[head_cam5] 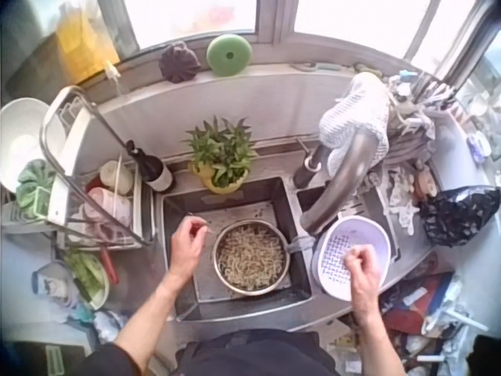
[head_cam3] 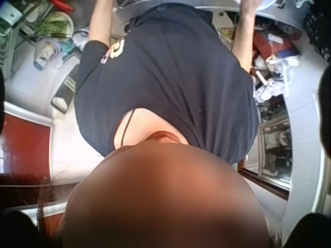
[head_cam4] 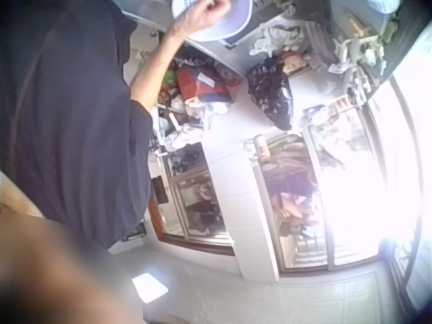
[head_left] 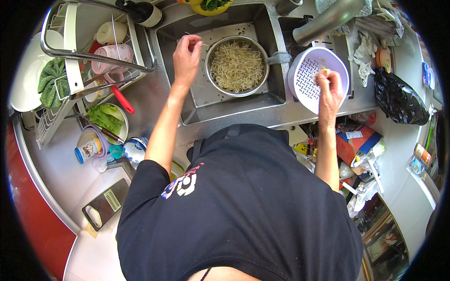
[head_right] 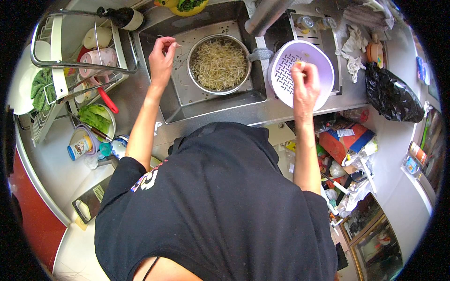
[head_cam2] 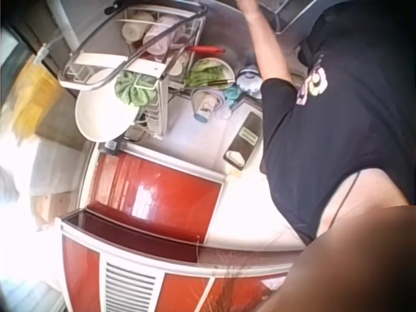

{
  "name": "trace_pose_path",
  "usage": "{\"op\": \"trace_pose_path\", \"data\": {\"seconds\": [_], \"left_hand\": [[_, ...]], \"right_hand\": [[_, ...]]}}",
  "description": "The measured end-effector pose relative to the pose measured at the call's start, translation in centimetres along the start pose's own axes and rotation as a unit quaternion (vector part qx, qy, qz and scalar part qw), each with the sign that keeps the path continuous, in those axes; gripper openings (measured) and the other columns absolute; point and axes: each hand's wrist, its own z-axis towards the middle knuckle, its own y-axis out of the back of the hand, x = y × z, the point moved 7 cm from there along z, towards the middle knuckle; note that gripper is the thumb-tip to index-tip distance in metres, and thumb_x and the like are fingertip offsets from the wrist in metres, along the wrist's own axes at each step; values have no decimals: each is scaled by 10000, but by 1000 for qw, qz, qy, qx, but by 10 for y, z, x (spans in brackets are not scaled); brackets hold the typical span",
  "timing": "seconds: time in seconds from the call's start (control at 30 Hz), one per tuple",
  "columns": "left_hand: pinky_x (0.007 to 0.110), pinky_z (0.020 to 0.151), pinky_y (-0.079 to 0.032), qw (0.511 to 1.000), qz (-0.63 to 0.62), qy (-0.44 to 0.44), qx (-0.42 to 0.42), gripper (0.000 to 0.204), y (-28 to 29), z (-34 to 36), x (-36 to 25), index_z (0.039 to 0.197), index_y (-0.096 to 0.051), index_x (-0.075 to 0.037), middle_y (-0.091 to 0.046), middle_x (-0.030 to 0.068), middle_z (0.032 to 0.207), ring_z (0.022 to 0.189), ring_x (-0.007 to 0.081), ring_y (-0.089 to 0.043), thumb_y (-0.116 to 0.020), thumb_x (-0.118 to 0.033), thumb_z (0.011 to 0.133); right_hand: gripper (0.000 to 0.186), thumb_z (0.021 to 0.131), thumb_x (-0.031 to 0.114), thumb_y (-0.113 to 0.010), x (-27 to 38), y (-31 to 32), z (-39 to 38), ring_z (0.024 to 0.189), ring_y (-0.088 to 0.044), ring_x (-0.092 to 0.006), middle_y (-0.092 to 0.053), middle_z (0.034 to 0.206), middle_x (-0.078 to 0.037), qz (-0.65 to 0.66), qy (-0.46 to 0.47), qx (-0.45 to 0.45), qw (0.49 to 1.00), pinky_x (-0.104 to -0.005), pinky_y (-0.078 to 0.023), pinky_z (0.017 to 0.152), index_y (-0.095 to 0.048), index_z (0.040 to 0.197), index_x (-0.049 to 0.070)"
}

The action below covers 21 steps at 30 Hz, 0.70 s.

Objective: The person rinses bean sprouts in a colander under running water, transfers them to a bowl, and then moves to the stove to stir a pot with a ladle. The person also cleans the sink drain area.

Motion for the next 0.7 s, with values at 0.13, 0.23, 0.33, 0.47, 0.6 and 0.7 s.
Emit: {"op": "trace_pose_path", "data": {"seconds": [0.13, 0.23, 0.33, 0.47, 0.6, 0.7], "left_hand": [[429, 786, -526, 783, 557, -119, 251, 176, -27, -5, 74, 977, -705, -70, -697, 121, 975, 968, 304, -662, -612, -127, 840], [452, 790, -534, 801, 521, -128, 265, 152, -71, -4, 87, 855, -727, -48, -698, 134, 986, 975, 297, -657, -592, -106, 816], [536, 801, -540, 932, 268, -43, 241, 181, -131, 17, 83, 963, -693, -33, -692, 202, 1007, 923, 385, -677, -617, -179, 888], [508, 811, -527, 929, 237, 158, 237, 332, -192, 30, 117, 968, -721, -35, -715, 215, 931, 909, 409, -683, -675, -357, 900], [499, 798, -528, 918, 262, 201, 221, 262, -204, 19, 141, 939, -737, -31, -715, 220, 922, 897, 413, -682, -681, -276, 862], [491, 762, -531, 941, 229, 187, 166, 201, -197, 13, 138, 931, -739, -66, -721, 170, 908, 875, 382, -685, -664, -238, 857]], "right_hand": [[314, 880, 135, -689, -17, 15, 10, 998, -616, -339, -634, 1063, -151, -629, 124, 113, 759, -426, -498, 889, -603, 1166, 40], [288, 884, 122, -678, -7, 24, 8, 1033, -617, -337, -635, 1087, -154, -532, 174, 48, 827, -422, -498, 915, -618, 1157, 49], [239, 886, 66, -657, 8, 13, -2, 1054, -621, -331, -641, 1113, -149, -456, 172, 45, 872, -435, -496, 929, -640, 1124, 63], [245, 838, 3, -672, 29, -33, -22, 1004, -635, -317, -641, 1070, -130, -379, 169, 136, 899, -423, -517, 876, -646, 1077, 49], [245, 785, -24, -682, 35, -77, -55, 941, -630, -308, -628, 1020, -109, -313, 199, 226, 901, -411, -520, 817, -646, 1019, 39], [244, 763, -18, -693, 23, -91, -65, 924, -611, -304, -622, 997, -108, -291, 186, 249, 905, -401, -505, 800, -644, 997, 32]]}}
